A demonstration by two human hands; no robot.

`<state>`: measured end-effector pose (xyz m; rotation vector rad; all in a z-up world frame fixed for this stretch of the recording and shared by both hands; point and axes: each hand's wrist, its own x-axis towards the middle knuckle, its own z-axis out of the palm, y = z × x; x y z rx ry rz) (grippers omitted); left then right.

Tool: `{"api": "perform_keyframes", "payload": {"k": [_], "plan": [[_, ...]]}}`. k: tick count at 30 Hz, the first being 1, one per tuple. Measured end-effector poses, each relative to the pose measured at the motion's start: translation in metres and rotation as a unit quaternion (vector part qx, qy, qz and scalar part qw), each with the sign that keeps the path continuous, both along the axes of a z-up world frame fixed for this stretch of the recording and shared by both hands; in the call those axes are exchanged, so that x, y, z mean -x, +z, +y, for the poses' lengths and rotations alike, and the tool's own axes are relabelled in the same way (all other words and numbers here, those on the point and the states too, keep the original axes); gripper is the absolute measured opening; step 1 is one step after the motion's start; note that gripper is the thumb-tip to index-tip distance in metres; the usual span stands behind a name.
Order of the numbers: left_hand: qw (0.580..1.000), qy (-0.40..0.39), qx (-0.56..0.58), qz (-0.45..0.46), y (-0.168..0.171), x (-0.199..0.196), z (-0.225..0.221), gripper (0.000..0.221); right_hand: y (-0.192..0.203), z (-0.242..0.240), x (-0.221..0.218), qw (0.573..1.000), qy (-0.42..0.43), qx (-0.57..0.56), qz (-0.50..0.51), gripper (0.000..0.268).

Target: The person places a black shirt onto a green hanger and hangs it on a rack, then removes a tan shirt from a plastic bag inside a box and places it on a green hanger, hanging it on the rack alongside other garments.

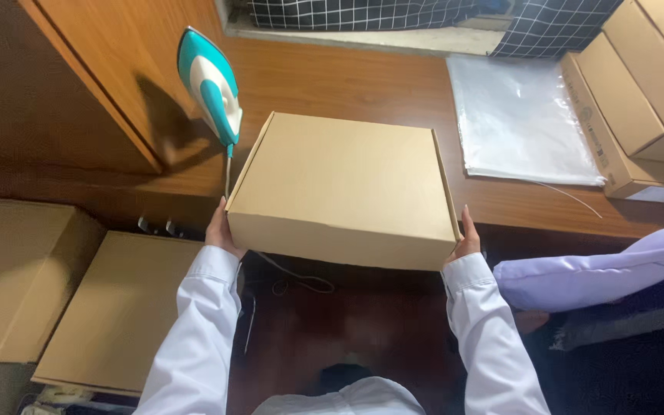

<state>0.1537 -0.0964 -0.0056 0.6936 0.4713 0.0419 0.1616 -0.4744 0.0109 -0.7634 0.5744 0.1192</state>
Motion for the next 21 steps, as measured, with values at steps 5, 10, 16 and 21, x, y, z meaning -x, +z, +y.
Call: {"api": "perform_keyframes", "payload": {"k": [5, 10, 16, 21], "plan": [[0.997, -0.003, 0.015, -0.071, 0.022, -0.04, -0.016, 0.046, 0.003, -0.007, -0.029, 0.973, -0.092, -0.205, -0.058, 0.055], [0.995, 0.031, 0.003, -0.097, 0.015, -0.079, -0.024, 0.044, 0.013, 0.009, -0.049, 0.945, -0.143, -0.282, -0.087, 0.044], [0.991, 0.044, -0.039, -0.123, 0.008, -0.113, -0.022, 0.042, 0.018, 0.008, -0.08, 0.969, -0.181, -0.17, -0.01, 0.089], [0.996, 0.05, -0.069, -0.041, 0.002, -0.135, -0.021, 0.043, -0.055, -0.023, -0.136, 0.988, -0.124, -0.081, 0.046, 0.083]]}}
